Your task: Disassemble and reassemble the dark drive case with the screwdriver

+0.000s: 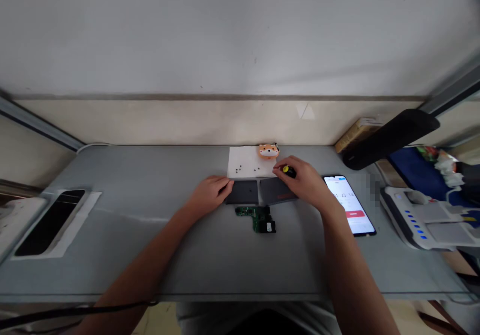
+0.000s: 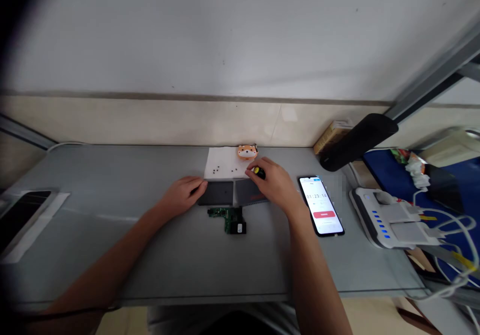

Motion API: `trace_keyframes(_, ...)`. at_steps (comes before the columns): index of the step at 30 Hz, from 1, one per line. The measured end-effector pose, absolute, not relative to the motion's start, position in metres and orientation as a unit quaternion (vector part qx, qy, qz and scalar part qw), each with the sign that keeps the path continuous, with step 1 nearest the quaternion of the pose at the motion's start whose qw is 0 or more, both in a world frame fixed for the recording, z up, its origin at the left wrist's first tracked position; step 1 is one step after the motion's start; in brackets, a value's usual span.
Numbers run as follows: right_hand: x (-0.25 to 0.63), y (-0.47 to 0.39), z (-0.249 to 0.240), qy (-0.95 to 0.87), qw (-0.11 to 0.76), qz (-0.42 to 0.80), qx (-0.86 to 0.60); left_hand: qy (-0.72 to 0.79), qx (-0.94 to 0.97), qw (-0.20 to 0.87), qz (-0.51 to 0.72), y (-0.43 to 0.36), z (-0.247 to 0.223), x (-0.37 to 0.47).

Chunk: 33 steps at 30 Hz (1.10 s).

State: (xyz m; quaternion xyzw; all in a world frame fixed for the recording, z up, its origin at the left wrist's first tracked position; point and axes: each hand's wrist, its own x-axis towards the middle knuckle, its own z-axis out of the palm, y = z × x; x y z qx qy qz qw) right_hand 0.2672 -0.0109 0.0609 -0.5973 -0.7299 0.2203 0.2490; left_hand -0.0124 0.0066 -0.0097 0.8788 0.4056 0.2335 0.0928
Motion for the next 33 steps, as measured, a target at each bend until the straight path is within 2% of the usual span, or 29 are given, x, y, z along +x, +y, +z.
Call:
trace_keyframes(2,0.267,-0.012,0.063,-0.732,0.248,0.205,-0.601,0.404,0.88,0.093,0.231,0.007,-0.01,-0.013)
trace_keyframes(8,0.272,-0.012,0.058,-0.743,0.142,0.209,-0.62,0.394,0.883,0.096,0.235,0.007,-0.01,-0.012)
trace_keyframes(22,0.269,-0.009,0.05,-0.739,0.117,0.212,-0.629,0.4,0.88,0.078,0.242,0.007,-0.013,-0.011)
trace_keyframes(27,0.264,-0.008,0.05,-0.734,0.123,0.203,-0.636,0.405,0.874,0.097,0.252,0.006,-0.013,-0.011)
trace_keyframes(33,0.26,-0.012,0.054,-0.721,0.092,0.188,-0.66,0.405,0.873,0.116,0.247,0.006,-0.009,-0.012)
